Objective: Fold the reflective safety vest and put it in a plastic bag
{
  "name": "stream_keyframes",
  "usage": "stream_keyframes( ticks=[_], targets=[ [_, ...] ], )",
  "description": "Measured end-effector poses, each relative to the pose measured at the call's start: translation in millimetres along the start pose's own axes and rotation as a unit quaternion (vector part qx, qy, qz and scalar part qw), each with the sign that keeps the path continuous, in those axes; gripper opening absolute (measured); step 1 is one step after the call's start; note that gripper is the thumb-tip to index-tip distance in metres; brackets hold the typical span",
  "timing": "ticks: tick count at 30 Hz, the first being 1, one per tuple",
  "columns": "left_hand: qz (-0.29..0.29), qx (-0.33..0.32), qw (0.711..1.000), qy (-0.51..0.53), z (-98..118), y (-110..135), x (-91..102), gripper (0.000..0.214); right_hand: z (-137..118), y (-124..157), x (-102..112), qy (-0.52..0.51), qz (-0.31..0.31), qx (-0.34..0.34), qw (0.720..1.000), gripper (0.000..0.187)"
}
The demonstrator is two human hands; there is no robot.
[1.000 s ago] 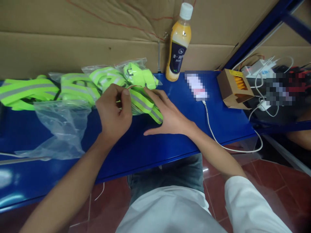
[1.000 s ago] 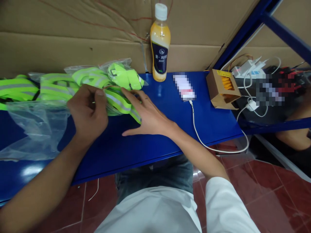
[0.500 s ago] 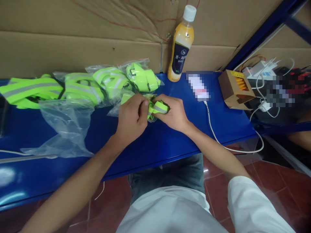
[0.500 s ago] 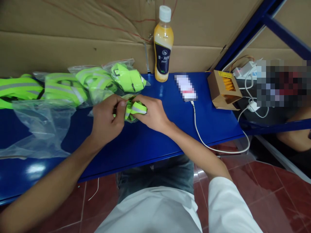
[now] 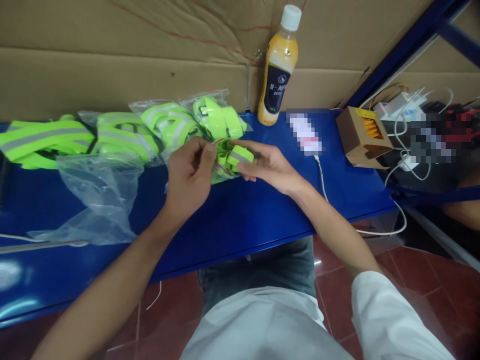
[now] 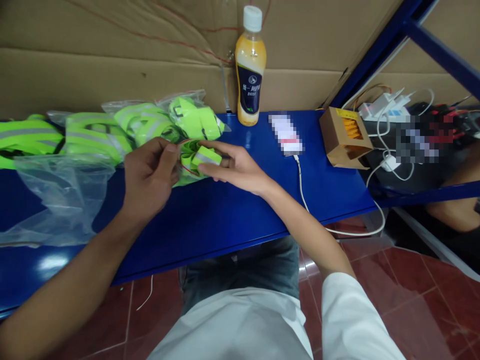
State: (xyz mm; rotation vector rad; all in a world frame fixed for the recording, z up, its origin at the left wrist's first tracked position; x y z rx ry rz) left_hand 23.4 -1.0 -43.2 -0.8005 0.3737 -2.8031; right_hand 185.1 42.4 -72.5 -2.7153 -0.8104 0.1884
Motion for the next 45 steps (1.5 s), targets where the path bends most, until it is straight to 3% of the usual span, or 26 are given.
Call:
stream_keyframes(
  ticks=[2, 4, 5, 7, 9, 12, 15, 18, 21, 25, 28, 30, 34, 37, 40, 43, 45],
  targets=[
    [0.002, -0.019, 0.999, -0.043, 6.1, -4.7, 8.8, 0.039, 4.0, 1.3, 1.9, -0.036, -0.016, -0.033, 0.999, 0.056],
    [0.020, -0.094, 0.986, -0.139, 18.8, -7.0, 17.4, 0.041, 5.8, 1.3, 4.9, -0.037, -0.020, -0.035, 0.999, 0.053],
    [0.019, -0.140, 0.973, -0.184, 24.0, -6.9, 18.3, 0.051, 6.8, 1.1, 5.9, -0.031, -0.022, -0.033, 0.999, 0.053],
    [-0.022, -0.202, 0.951, -0.233, 23.8, -6.1, 11.9, 0.092, 9.1, 0.4, 6.7, -0.017, -0.025, -0.030, 0.999, 0.052],
    [-0.075, -0.203, 0.943, -0.254, 10.9, -7.0, 1.1, 0.115, 10.9, -0.4, 5.3, -0.011, -0.031, -0.024, 0.999, 0.055],
    [-0.100, -0.171, 0.941, -0.276, -8.7, -7.5, -12.7, 0.094, 16.3, -0.5, 2.3, -0.023, -0.023, -0.028, 0.999, 0.064],
    [-0.115, -0.174, 0.936, -0.285, -11.5, -2.8, -24.2, 0.075, 21.1, 0.6, 1.9, -0.014, 0.015, -0.032, 0.999, 0.063],
    [-0.116, -0.183, 0.934, -0.285, -3.2, 2.5, -28.7, 0.067, 15.1, 2.3, -1.5, 0.020, 0.036, 0.005, 0.999, 0.047],
    [-0.114, -0.207, 0.926, -0.294, 6.7, 8.7, -33.0, 0.055, 2.1, 5.4, -11.7, 0.073, 0.020, 0.047, 0.996, 0.026],
    [-0.077, -0.271, 0.919, -0.277, 17.3, 16.5, -36.0, 0.044, -17.4, 9.0, -23.3, 0.240, 0.001, 0.096, 0.966, 0.019],
    [-0.047, -0.271, 0.930, -0.244, 16.7, 15.6, -32.3, 0.044, -32.2, 9.2, -22.1, 0.315, 0.017, 0.148, 0.937, 0.012],
    [-0.042, -0.250, 0.941, -0.224, 14.2, 12.4, -28.1, 0.049, -36.9, 8.0, -19.1, 0.293, 0.004, 0.168, 0.941, 0.007],
    [-0.036, -0.210, 0.961, -0.179, 12.9, 7.2, -18.0, 0.066, -32.3, 6.5, -15.7, 0.142, -0.072, 0.123, 0.980, 0.025],
    [-0.032, -0.227, 0.958, -0.172, 19.0, 10.4, -18.5, 0.057, -32.4, 7.9, -14.8, 0.146, -0.078, 0.110, 0.980, 0.025],
    [-0.036, -0.269, 0.942, -0.195, 28.3, 17.7, -25.1, 0.040, -40.3, 9.1, -14.4, 0.247, -0.054, 0.143, 0.957, 0.016],
    [-0.049, -0.289, 0.937, -0.191, 36.1, 23.0, -27.2, 0.039, -49.4, 8.7, -7.9, 0.382, -0.010, 0.163, 0.909, 0.027],
    [-0.069, -0.284, 0.942, -0.166, 38.7, 25.1, -27.0, 0.044, -49.5, 6.4, -2.8, 0.416, 0.007, 0.155, 0.896, 0.041]
  ],
)
Point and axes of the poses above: each hand's wrist, its own y-axis away from the middle knuckle, its own x-axis out of the back of the hand, z = x × y, the point moved 8 cm from there along -y, towards the middle knuckle, and after that the axes turned 11 degrees about x, right-handed, at the moved point
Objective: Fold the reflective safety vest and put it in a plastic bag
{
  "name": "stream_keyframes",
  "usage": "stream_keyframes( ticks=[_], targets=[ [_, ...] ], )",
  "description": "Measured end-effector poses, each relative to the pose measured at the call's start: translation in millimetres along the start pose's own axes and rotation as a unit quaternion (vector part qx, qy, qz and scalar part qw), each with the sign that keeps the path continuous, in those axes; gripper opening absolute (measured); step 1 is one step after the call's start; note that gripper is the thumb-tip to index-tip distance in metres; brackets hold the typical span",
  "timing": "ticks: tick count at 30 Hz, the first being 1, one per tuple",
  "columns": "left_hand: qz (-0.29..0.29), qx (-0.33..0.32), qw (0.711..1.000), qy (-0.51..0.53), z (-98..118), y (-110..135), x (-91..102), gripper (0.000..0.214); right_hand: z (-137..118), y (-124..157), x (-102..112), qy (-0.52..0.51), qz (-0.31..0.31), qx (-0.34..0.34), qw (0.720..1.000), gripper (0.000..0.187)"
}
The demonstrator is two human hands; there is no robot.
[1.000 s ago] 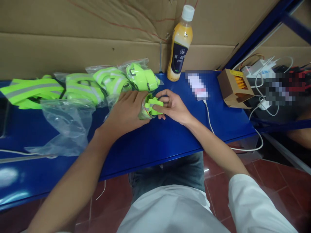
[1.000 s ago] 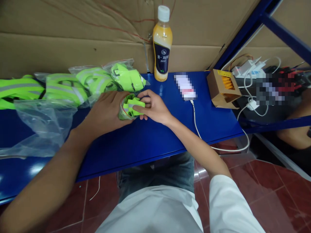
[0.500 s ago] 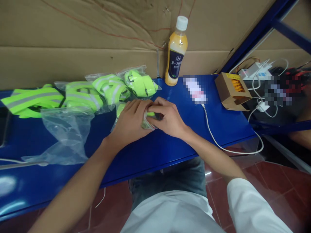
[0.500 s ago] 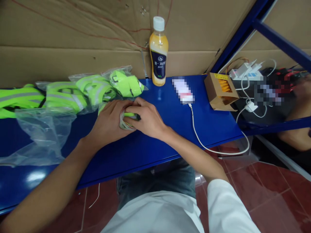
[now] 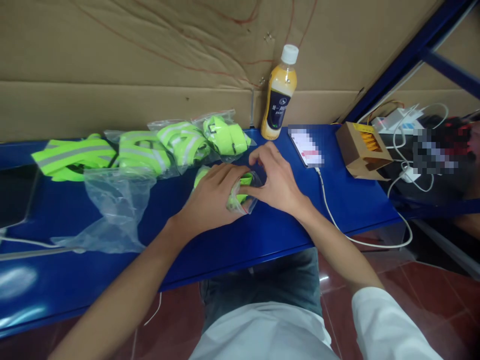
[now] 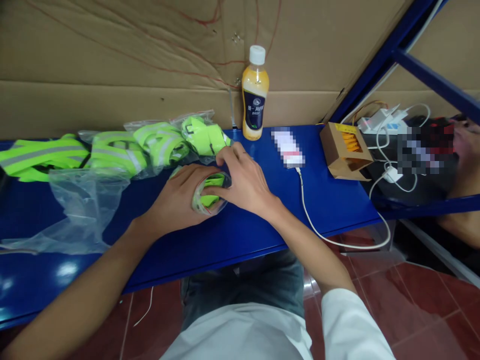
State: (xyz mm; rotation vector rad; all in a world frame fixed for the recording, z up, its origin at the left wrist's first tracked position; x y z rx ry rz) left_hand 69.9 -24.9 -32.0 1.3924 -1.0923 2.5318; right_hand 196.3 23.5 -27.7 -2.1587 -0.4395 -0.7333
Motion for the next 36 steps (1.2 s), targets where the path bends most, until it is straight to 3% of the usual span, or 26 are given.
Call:
stream_keyframes(
  ticks=[2, 7, 10, 13, 16, 19, 22, 28, 32, 36],
  targets=[
    [-0.008, 0.001, 1.000, 0.029, 2.3, 1.3, 0.3, 0.045, 5.5, -1.4, -5.9, -0.043, -0.010, -0.013, 0.999, 0.050],
    [-0.007, -0.001, 0.998, 0.066, 6.6, 3.6, 1.6, 0.039, 15.5, -1.1, -37.7, -0.218, -0.081, -0.064, 0.971, 0.035],
    [-0.010, 0.013, 0.991, 0.133, 4.0, -0.5, 10.7, 0.041, 19.9, -0.9, -37.3, -0.304, -0.074, -0.083, 0.946, 0.038],
    [0.047, 0.075, 0.963, 0.255, -13.1, -6.1, 31.0, 0.035, 19.4, -1.4, -26.8, -0.397, -0.043, -0.073, 0.914, 0.045],
    [0.090, 0.173, 0.892, 0.407, -39.0, -6.1, 37.2, 0.030, 14.1, -2.8, -13.7, -0.392, 0.022, -0.038, 0.919, 0.054],
    [0.062, 0.252, 0.833, 0.489, -53.6, -3.9, 23.0, 0.036, 6.6, -3.6, -8.3, -0.374, 0.089, -0.018, 0.923, 0.048],
    [0.064, 0.301, 0.827, 0.471, -62.8, -0.6, 12.8, 0.036, 8.9, -3.1, -10.3, -0.382, 0.126, -0.054, 0.914, 0.048],
    [0.115, 0.357, 0.791, 0.482, -77.9, 5.2, -1.6, 0.060, 30.7, 3.3, -9.5, -0.345, 0.148, -0.151, 0.915, 0.060],
    [0.123, 0.389, 0.765, 0.498, -78.9, 8.3, -7.2, 0.046, 29.7, 2.6, -10.2, -0.348, 0.133, -0.154, 0.915, 0.061],
    [0.094, 0.392, 0.742, 0.536, -67.0, 6.3, -8.9, 0.037, 22.8, 1.6, -8.5, -0.314, 0.138, -0.141, 0.929, 0.053]
  ],
)
Point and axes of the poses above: each hand's wrist, its own y-axis away from the middle knuckle, its own x-axis out of the back of the hand, z = x × y, the point moved 8 cm from there along -y, towards the middle knuckle, and after that the axes turned 11 degrees about x, right-handed, at the moved point
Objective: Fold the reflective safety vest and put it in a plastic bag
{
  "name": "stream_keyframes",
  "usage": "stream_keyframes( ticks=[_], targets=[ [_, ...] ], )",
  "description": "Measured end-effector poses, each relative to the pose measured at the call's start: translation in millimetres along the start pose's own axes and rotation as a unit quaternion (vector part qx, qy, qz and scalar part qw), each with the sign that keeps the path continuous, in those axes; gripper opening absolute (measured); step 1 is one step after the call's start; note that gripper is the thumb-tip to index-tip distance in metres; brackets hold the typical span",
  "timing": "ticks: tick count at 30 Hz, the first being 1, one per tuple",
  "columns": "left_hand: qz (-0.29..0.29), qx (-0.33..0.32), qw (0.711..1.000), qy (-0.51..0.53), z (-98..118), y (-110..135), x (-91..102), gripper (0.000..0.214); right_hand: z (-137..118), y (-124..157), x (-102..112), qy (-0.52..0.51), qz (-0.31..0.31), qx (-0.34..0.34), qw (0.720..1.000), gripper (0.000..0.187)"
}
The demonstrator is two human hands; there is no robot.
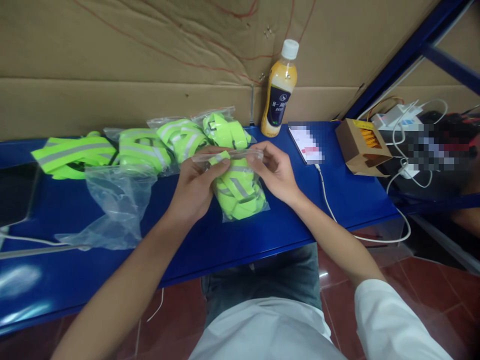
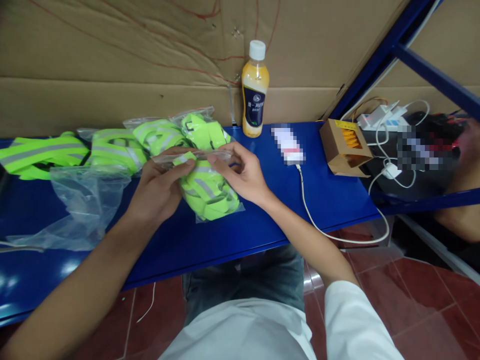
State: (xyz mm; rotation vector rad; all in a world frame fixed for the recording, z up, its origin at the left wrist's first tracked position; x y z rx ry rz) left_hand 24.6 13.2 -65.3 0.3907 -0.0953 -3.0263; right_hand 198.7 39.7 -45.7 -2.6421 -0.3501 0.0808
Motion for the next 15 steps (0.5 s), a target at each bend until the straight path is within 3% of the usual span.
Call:
stream_keyframes(
  ticks=[3, 7, 11, 15],
  targets=[
    [0.001, -0.015, 1.000, -0.011, 4.7, 4.0, -4.0, 0.033, -3.4, -0.5, 1.7, 0.005, 0.020, 0.033, 0.999, 0.048],
    [0.019, -0.043, 0.998, -0.042, 6.8, 2.4, 0.9, 0.030, 4.9, -2.4, 5.3, -0.040, 0.038, 0.000, 0.998, 0.052],
    [0.046, -0.085, 0.990, -0.102, 10.1, 3.4, 9.7, 0.025, 2.8, -3.8, 0.3, -0.052, 0.012, -0.021, 0.998, 0.056],
    [0.043, -0.135, 0.978, -0.156, 21.5, 15.3, 3.5, 0.036, -6.4, -3.6, -2.6, -0.007, -0.005, 0.015, 1.000, 0.057]
  ],
)
Point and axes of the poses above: each hand's wrist, its own y-axis away from the middle knuckle, its own x-axis out of the back of the hand, z = x × y, the point moved 8 cm from there along -y, towards the middle knuckle, and after that the axes turned 11 degrees about x, right-handed, at the moved point
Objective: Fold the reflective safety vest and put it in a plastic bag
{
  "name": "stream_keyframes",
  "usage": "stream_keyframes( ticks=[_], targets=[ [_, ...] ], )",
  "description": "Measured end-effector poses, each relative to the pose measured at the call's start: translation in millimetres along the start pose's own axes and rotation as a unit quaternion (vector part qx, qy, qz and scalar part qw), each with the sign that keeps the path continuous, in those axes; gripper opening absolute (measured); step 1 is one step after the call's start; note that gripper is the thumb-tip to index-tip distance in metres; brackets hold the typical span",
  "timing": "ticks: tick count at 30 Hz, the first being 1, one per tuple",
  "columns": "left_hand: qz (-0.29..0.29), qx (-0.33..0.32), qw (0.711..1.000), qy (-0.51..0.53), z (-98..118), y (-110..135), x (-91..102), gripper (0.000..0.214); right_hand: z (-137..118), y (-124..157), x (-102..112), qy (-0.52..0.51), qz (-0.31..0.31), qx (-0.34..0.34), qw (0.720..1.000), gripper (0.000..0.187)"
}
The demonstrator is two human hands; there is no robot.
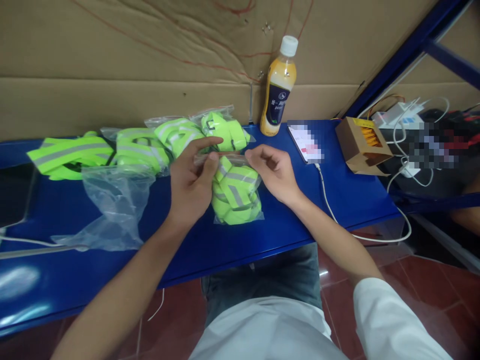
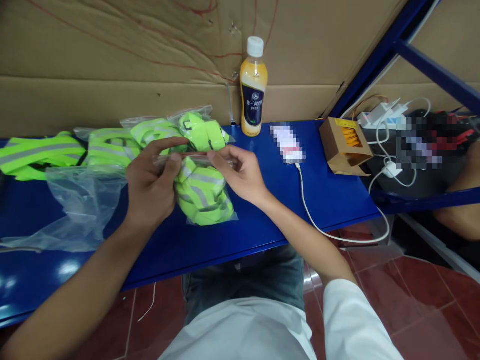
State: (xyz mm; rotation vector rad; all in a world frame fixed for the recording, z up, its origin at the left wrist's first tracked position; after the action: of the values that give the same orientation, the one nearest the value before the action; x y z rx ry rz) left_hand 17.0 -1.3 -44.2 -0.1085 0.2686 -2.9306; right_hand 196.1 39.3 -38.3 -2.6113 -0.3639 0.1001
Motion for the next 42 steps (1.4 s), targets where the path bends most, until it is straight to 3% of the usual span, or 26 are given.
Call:
stream_keyframes(
  ticks=[4, 7, 10, 14, 20, 29, 32, 35, 38, 40, 42],
  targets=[
    [0.009, -0.015, 1.000, 0.001, 7.9, 4.0, -0.6, 0.046, 1.7, 0.8, 4.4, 0.059, -0.008, 0.017, 0.998, 0.058],
    [-0.025, 0.025, 0.999, 0.042, -6.0, -1.2, -4.4, 0.043, -0.6, 1.0, 11.5, 0.088, -0.002, 0.042, 0.995, 0.051],
    [-0.021, 0.046, 0.997, 0.053, -18.1, -6.0, -2.6, 0.031, -9.3, 1.1, 15.1, 0.140, -0.010, 0.085, 0.986, 0.039],
    [0.004, 0.001, 1.000, 0.015, -10.5, -6.8, 2.3, 0.031, -17.7, 0.5, 15.3, 0.183, -0.017, 0.124, 0.975, 0.035],
    [0.030, -0.047, 0.996, -0.071, 2.9, -6.4, 6.7, 0.034, 5.2, -1.6, 2.7, 0.067, -0.086, 0.020, 0.994, 0.056],
    [0.062, -0.032, 0.998, -0.007, -17.3, -10.7, 11.2, 0.023, 27.0, 0.7, 5.6, -0.007, 0.000, -0.054, 0.998, 0.057],
    [0.099, -0.036, 0.994, 0.030, -25.7, -11.9, 14.5, 0.022, 37.4, 10.8, -9.5, -0.085, -0.050, -0.127, 0.987, 0.057],
    [0.101, -0.025, 0.993, 0.060, -31.9, -12.9, 12.0, 0.027, 39.7, 17.8, -20.6, -0.114, -0.115, -0.144, 0.976, 0.059],
    [0.039, 0.029, 0.996, 0.081, -40.8, -15.9, 1.7, 0.041, 38.3, 10.6, 0.8, -0.069, -0.099, -0.112, 0.986, 0.052],
    [0.004, 0.061, 0.997, 0.057, -46.0, -17.5, -2.4, 0.051, 37.3, 2.3, 27.5, -0.033, -0.088, -0.102, 0.990, 0.050],
    [-0.010, 0.050, 0.998, -0.023, -45.7, -19.1, -2.5, 0.052, 31.3, -8.5, 62.2, 0.067, -0.077, -0.073, 0.992, 0.049]
  ],
)
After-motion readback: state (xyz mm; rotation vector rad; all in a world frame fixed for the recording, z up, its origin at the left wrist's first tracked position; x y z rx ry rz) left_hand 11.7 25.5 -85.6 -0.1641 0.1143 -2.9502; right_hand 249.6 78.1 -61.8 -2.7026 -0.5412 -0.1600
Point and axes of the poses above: each hand's wrist, its own y-axis away from the middle knuckle, its own x-axis out of the back of the hand, z = x × y, the point moved 8 cm from there along -y, towards the middle knuckle, and after that the axes turned 11 degrees about x, right-handed, at the moved point
